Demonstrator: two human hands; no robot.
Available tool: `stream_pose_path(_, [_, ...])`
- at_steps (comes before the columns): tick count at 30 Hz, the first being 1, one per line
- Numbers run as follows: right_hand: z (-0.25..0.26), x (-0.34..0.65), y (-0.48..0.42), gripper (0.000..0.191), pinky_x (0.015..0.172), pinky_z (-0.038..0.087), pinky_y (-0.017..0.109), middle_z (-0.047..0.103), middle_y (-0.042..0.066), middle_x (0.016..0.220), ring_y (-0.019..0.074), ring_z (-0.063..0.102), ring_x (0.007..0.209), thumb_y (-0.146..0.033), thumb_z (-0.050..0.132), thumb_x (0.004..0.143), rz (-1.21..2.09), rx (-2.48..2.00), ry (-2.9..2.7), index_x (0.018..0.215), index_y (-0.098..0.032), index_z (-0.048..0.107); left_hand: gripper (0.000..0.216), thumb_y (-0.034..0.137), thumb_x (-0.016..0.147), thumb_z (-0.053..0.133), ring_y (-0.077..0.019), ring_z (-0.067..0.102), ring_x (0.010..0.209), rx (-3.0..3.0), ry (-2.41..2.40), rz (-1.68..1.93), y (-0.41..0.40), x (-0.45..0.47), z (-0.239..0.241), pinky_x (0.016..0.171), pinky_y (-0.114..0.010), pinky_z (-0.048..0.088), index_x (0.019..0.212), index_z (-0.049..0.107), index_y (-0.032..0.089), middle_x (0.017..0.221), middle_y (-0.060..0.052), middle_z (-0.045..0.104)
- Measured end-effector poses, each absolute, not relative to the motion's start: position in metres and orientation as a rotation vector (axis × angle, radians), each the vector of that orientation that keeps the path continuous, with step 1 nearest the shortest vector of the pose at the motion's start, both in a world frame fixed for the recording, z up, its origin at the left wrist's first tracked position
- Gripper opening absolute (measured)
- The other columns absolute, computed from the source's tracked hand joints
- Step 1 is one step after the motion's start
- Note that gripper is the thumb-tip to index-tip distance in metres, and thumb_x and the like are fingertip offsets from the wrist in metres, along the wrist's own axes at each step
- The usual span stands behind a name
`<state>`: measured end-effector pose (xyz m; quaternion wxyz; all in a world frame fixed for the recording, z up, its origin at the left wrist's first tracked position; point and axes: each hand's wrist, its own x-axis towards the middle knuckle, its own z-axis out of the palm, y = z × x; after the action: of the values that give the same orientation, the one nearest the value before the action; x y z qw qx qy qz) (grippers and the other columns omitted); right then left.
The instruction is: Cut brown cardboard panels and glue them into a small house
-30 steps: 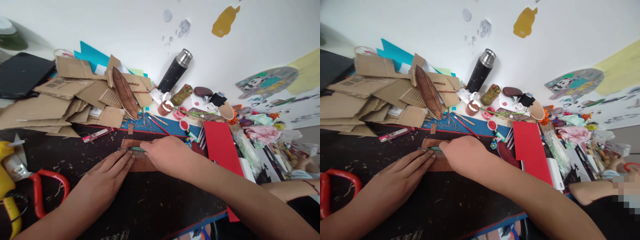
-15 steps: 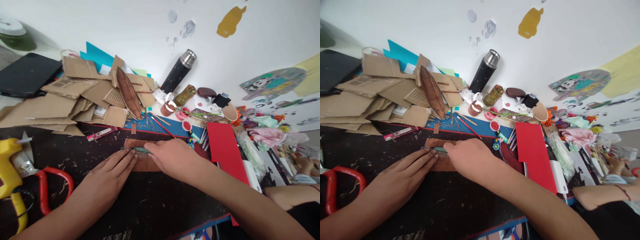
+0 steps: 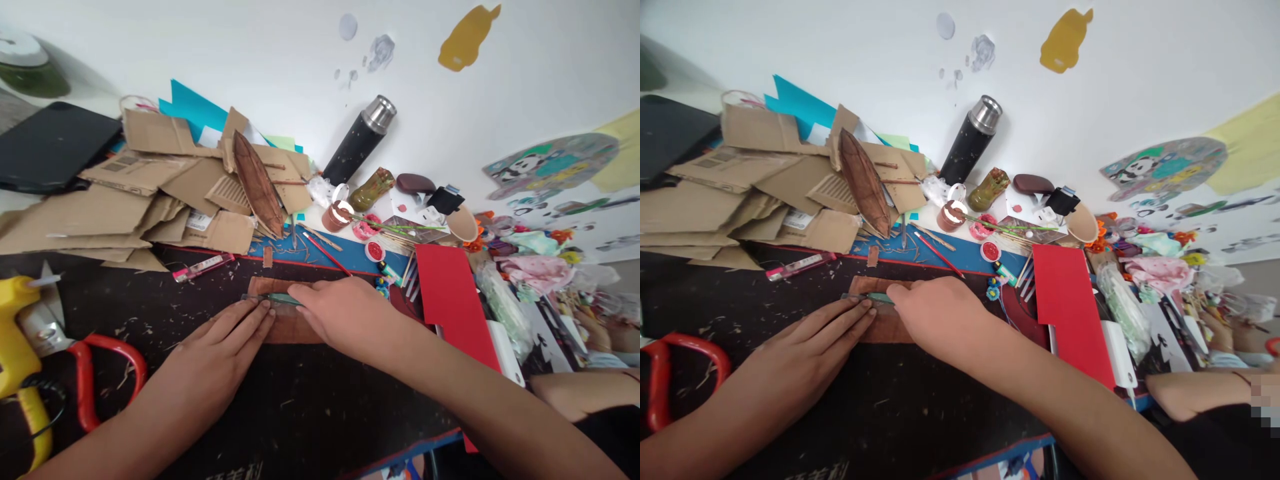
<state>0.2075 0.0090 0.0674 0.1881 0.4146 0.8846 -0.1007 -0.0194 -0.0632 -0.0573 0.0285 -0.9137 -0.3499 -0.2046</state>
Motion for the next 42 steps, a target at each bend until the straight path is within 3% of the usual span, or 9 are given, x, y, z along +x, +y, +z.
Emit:
stream_pose_path(13, [0.073,0.199,0.010,0.019,0.056,0.041,0.032,0.082,0.010,0.101,0.0237,0.078,0.079,-0.012,0.061,0.101,-0.286,1.143,2.428,0.119,-0.017,0.067,0.059,0.006,0.088,0.045,-0.0336,0.063,0.135,-2.829,-1.066,-0.628,-0.063,-0.022,-0.062,0.106,-0.047,0.057,0.143,0.065,0.006,0.141,-0.016,0.073])
stream_pose_path(19, [0.085,0.182,0.017,0.019,0.060,0.049,0.032,0.081,0.011,0.092,0.0265,0.079,0.082,-0.012,0.059,0.103,-0.297,1.080,2.332,0.119,-0.015,0.069,0.066,0.006,0.088,0.045,-0.0323,0.061,0.138,-2.855,-1.090,-0.652,-0.064,-0.022,-0.063,0.109,-0.046,0.055,0.152,0.059,0.008,0.144,-0.015,0.072])
stream_pose_path(23, [0.086,0.180,0.015,0.020,0.057,0.050,0.032,0.081,0.013,0.098,0.0261,0.079,0.081,-0.011,0.060,0.102,-0.255,1.064,2.339,0.119,-0.014,0.069,0.066,0.005,0.088,0.044,-0.0332,0.060,0.139,-2.867,-1.117,-0.633,-0.065,-0.022,-0.064,0.110,-0.047,0.054,0.152,0.058,0.005,0.145,-0.017,0.072])
stream_pose_path(29, [0.088,0.175,0.010,0.021,0.058,0.050,0.031,0.080,0.014,0.091,0.0259,0.079,0.079,-0.011,0.060,0.101,-0.218,1.073,2.324,0.119,-0.010,0.071,0.070,0.008,0.091,0.044,-0.0308,0.057,0.144,-2.937,-1.178,-0.574,-0.067,-0.023,-0.065,0.116,-0.046,0.052,0.161,0.051,0.012,0.148,-0.014,0.071])
stream_pose_path(34, [0.089,0.176,0.017,0.023,0.058,0.050,0.033,0.081,0.013,0.101,0.0262,0.079,0.082,-0.011,0.060,0.102,-0.268,1.064,2.314,0.123,-0.014,0.070,0.072,0.005,0.087,0.045,-0.0309,0.059,0.143,-2.905,-1.148,-0.633,-0.066,-0.023,-0.065,0.114,-0.045,0.052,0.158,0.055,0.011,0.149,-0.014,0.070])
stream_pose_path(38, [0.087,0.179,0.019,0.022,0.057,0.049,0.033,0.080,0.012,0.094,0.0269,0.079,0.080,-0.012,0.060,0.102,-0.253,1.079,2.312,0.122,-0.014,0.071,0.063,0.006,0.089,0.045,-0.0312,0.060,0.141,-2.903,-1.185,-0.612,-0.067,-0.021,-0.061,0.115,-0.045,0.051,0.149,0.063,0.008,0.146,-0.015,0.072])
stream_pose_path(42, [0.087,0.180,0.018,0.022,0.057,0.049,0.033,0.080,0.013,0.097,0.0261,0.079,0.080,-0.012,0.060,0.102,-0.233,1.062,2.337,0.122,-0.013,0.071,0.066,0.007,0.088,0.044,-0.0310,0.059,0.142,-2.895,-1.163,-0.625,-0.067,-0.022,-0.063,0.114,-0.045,0.052,0.153,0.059,0.008,0.147,-0.015,0.071])
